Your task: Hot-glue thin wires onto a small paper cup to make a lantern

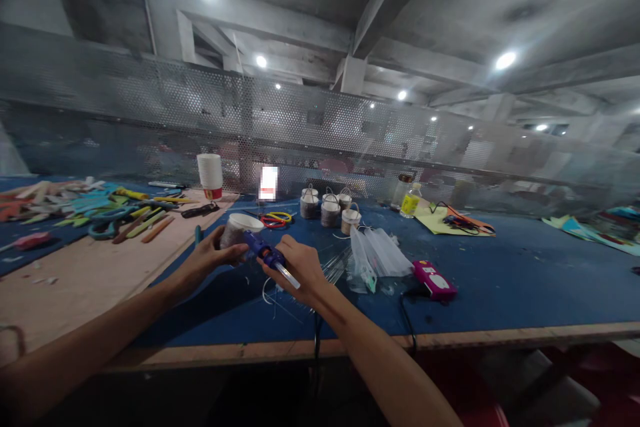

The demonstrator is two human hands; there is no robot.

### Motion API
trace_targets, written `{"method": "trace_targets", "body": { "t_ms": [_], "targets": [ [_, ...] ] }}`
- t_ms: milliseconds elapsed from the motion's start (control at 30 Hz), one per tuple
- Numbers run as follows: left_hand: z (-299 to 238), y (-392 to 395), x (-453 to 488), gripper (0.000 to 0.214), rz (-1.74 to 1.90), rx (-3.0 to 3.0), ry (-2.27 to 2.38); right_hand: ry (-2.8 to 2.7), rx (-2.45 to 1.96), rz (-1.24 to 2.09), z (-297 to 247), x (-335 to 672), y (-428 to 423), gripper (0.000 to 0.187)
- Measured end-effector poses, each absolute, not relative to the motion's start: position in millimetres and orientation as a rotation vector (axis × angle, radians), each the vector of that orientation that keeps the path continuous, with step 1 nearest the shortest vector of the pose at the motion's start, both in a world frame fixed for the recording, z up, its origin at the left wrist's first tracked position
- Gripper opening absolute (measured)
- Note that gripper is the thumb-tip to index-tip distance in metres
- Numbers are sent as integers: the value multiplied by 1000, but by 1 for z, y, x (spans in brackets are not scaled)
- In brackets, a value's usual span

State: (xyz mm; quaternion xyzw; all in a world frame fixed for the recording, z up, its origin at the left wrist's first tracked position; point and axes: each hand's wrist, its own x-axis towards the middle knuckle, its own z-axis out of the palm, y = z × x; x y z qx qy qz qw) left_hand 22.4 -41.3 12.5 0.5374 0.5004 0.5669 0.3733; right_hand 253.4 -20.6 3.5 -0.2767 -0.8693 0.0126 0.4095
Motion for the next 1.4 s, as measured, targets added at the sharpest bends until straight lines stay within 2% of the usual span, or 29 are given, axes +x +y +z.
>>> {"method": "trace_targets", "body": {
  "t_ms": [400, 867, 1400],
  "targets": [
    [12, -39, 20, 57, 1427, 1349, 1277, -2202, -680, 74, 8, 257, -23, 32],
    [17, -41, 22, 59, 1426, 1276, 1296, -2156, -673, 141, 5, 256, -20, 41],
    [13, -39, 20, 56, 1421, 1263, 1241, -2115, -654, 209, 10, 257, -27, 33]
  ]
}}
